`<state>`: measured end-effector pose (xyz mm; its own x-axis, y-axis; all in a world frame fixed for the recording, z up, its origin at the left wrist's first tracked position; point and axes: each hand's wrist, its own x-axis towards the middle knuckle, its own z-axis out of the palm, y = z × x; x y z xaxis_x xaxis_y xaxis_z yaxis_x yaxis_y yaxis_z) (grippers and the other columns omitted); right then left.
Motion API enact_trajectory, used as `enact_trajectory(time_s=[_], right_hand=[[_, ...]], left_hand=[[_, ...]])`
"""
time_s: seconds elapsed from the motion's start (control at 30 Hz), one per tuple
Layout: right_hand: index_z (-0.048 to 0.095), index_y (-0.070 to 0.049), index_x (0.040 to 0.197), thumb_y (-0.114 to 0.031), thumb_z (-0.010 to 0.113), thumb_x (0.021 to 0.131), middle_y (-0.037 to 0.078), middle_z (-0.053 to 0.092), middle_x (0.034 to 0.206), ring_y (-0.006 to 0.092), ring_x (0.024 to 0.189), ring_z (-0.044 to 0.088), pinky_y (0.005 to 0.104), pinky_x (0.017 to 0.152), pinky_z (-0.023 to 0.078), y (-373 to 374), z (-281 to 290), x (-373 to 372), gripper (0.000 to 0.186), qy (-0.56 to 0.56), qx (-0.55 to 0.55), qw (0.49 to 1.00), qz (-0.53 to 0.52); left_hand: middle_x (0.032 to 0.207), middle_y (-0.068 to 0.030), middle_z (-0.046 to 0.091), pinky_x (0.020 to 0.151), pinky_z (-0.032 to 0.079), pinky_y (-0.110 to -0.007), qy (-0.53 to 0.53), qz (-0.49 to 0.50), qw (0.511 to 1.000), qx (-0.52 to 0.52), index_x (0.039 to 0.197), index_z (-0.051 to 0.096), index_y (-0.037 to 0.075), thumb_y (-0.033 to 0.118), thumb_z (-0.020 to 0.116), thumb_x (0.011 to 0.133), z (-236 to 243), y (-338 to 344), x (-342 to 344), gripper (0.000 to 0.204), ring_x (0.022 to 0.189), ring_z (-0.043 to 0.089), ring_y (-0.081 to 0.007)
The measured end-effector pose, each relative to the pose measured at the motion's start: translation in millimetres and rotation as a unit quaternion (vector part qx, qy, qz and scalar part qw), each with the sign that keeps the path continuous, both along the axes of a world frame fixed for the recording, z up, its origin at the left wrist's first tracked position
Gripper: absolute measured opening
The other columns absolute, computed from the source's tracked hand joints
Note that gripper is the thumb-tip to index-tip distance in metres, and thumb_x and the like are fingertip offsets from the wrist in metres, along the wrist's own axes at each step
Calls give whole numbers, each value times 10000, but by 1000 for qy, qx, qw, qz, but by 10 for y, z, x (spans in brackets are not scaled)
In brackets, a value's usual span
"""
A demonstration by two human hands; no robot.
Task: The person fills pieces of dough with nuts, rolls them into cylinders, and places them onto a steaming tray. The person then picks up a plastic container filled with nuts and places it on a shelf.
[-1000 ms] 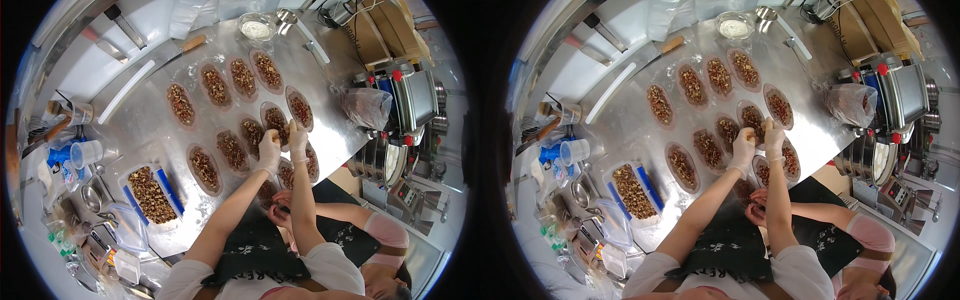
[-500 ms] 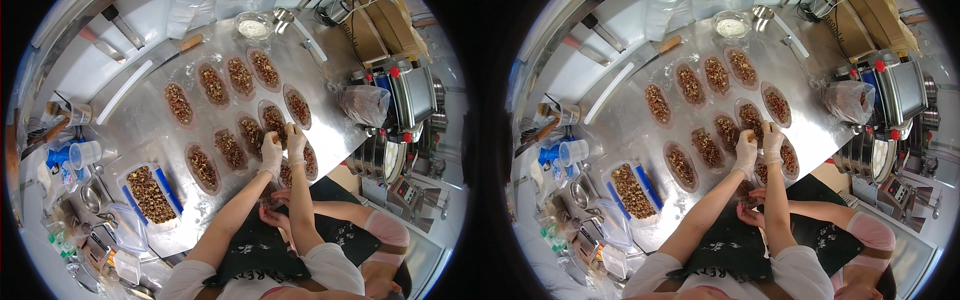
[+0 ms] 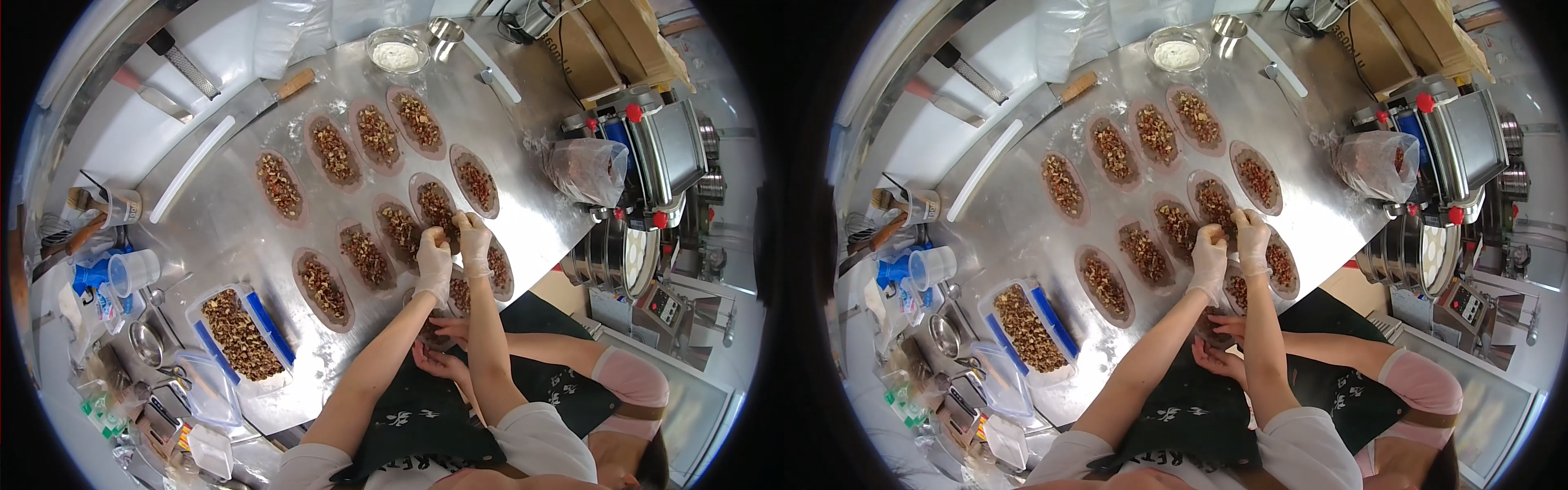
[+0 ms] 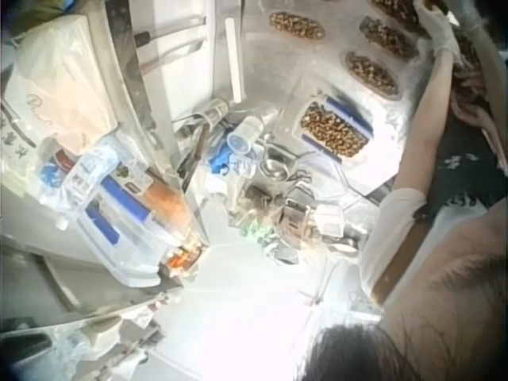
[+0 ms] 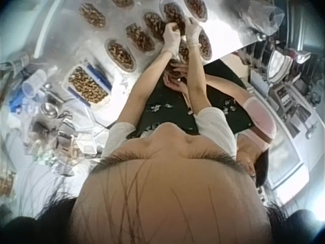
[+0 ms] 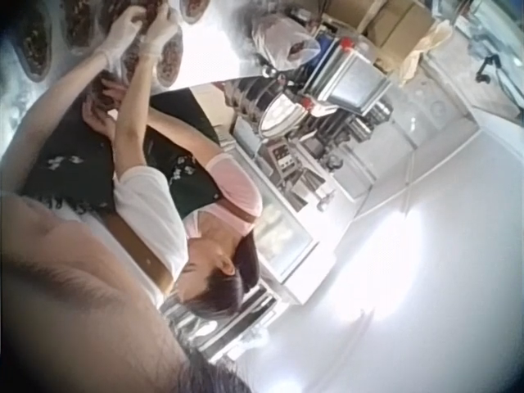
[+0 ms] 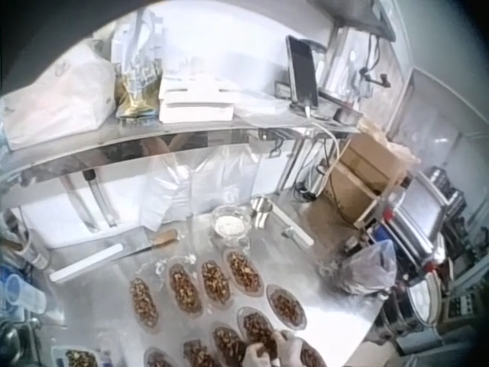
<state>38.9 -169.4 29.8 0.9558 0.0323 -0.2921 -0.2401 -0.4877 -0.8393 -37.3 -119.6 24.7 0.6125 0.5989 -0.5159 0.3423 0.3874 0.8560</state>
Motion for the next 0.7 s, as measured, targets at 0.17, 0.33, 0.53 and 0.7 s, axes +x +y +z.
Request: enact_trajectory(time_s=[0.17, 0.33, 0.53, 0.7], right_hand=[[712, 28, 906, -226, 641, 914, 71, 696, 789, 111, 700, 581, 256, 668, 473, -23, 44, -9, 264, -3, -39, 999, 20], [701, 12, 844, -257, 626, 925, 41, 654, 729, 109, 623, 542, 248, 590, 440, 1, 57, -16, 291, 1, -34, 999, 14], [655, -70, 787, -257, 617, 935, -28, 555, 656, 64, 513, 430, 216, 463, 316, -111, 4, 142, 242, 138, 185, 962, -144], [659, -57, 834, -223, 620, 939, -13, 578, 678, 71, 524, 442, 230, 469, 331, 31, 198, 354, 200, 113, 210, 954, -182]], left_hand=[[1042, -126, 647, 848, 508, -326, 14, -7, 1000, 11, 1137, 565, -2, -8, 557, 868, 40, -10, 9, 270, 950, 642, -221], [1033, -121, 651, 853, 501, -318, 7, 0, 1000, -6, 1128, 577, 4, -18, 554, 849, 33, -14, 6, 281, 924, 639, -214], [1031, -101, 637, 819, 507, -295, -24, 35, 999, -13, 1132, 577, 2, -48, 519, 872, -80, -52, -12, 271, 910, 634, -184], [996, -67, 611, 788, 500, -264, -40, 63, 997, 3, 1123, 579, 14, -34, 502, 902, -148, 6, -37, 239, 874, 612, -141]])
